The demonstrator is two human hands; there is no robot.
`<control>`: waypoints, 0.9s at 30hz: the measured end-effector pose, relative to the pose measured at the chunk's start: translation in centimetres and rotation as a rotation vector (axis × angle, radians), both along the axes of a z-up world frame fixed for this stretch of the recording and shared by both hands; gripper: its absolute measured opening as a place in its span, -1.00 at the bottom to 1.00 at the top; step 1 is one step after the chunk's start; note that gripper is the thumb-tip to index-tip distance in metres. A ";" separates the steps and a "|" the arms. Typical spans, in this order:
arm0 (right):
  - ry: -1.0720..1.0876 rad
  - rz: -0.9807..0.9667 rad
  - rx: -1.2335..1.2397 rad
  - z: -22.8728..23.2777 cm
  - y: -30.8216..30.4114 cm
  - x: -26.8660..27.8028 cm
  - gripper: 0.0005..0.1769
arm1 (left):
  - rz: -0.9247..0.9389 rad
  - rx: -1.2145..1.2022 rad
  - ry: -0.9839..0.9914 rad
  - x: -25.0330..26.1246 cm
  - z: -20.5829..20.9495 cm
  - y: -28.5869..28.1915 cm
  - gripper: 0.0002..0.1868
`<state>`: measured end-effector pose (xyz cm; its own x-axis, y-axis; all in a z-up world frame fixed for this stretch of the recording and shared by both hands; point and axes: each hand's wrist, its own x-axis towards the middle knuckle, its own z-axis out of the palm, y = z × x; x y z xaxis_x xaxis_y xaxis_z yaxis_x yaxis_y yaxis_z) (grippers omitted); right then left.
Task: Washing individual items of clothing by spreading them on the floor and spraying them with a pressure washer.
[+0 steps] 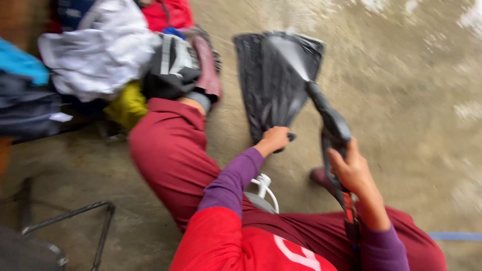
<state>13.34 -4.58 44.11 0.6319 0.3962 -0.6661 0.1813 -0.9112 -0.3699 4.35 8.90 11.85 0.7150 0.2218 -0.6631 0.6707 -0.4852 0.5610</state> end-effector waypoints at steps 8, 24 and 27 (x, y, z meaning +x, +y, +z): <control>0.177 -0.414 0.411 -7.8 -7.2 2.0 -0.52 | 0.779 -0.007 -0.630 13.4 17.8 25.0 -0.57; 0.396 -0.448 0.243 -17.6 -8.4 2.4 -0.56 | 1.909 -0.086 -1.690 -28.2 34.5 45.0 -0.01; 0.421 -0.456 0.228 -18.6 -8.7 2.0 -0.57 | 2.054 -0.118 -1.836 -29.8 29.7 45.2 0.08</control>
